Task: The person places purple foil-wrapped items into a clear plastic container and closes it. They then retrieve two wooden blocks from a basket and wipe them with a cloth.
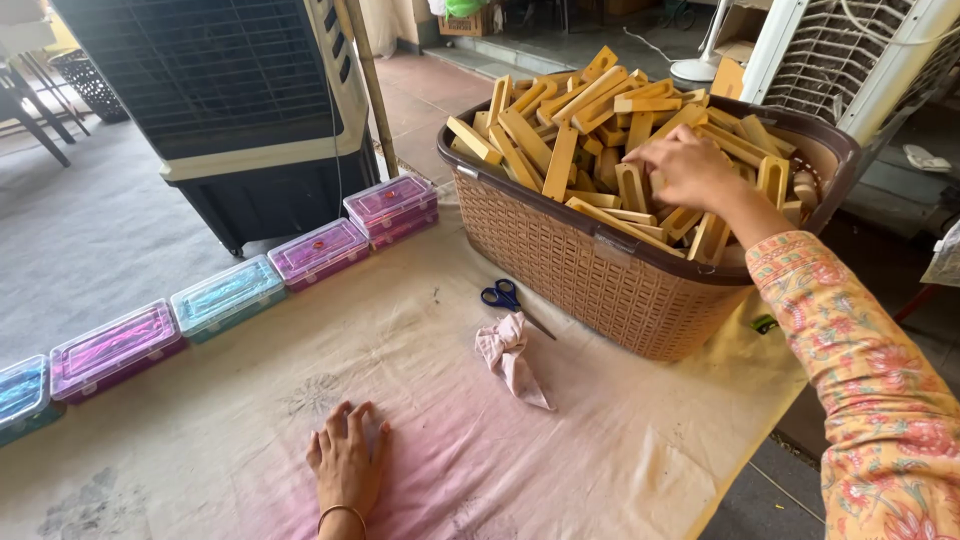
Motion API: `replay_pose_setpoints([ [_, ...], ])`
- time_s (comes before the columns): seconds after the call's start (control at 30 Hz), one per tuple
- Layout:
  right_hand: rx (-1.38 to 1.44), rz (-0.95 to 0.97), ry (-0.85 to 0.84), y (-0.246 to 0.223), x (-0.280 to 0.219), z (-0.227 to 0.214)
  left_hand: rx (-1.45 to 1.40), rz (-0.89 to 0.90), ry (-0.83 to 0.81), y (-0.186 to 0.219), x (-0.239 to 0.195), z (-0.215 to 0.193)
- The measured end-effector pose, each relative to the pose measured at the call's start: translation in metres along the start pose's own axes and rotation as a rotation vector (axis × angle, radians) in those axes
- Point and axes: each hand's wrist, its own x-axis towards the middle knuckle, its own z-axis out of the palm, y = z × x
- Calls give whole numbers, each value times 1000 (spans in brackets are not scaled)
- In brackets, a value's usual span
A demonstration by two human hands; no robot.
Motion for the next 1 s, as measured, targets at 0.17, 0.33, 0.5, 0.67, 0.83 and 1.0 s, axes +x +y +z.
replay_pose_setpoints([
  [0.17, 140, 81, 388, 16, -8, -8, 7, -1, 4, 3, -3, -5],
  [0.33, 55, -79, 1020, 33, -8, -22, 32, 2, -23, 5, -2, -4],
  [0.5, 55, -304, 1209, -95, -58, -65, 28, 0, -2, 5, 0, -2],
  [0.67, 357, -621, 863, -239, -91, -16, -144, -75, 288, 14, -4, -31],
  [0.83, 632, -830, 528, -329, -115, 78, -375, -208, 614, 9, -10, -58],
  [1.0, 628, -753, 375, -310, -103, 78, -569, -414, 674, -9, -2, -47],
])
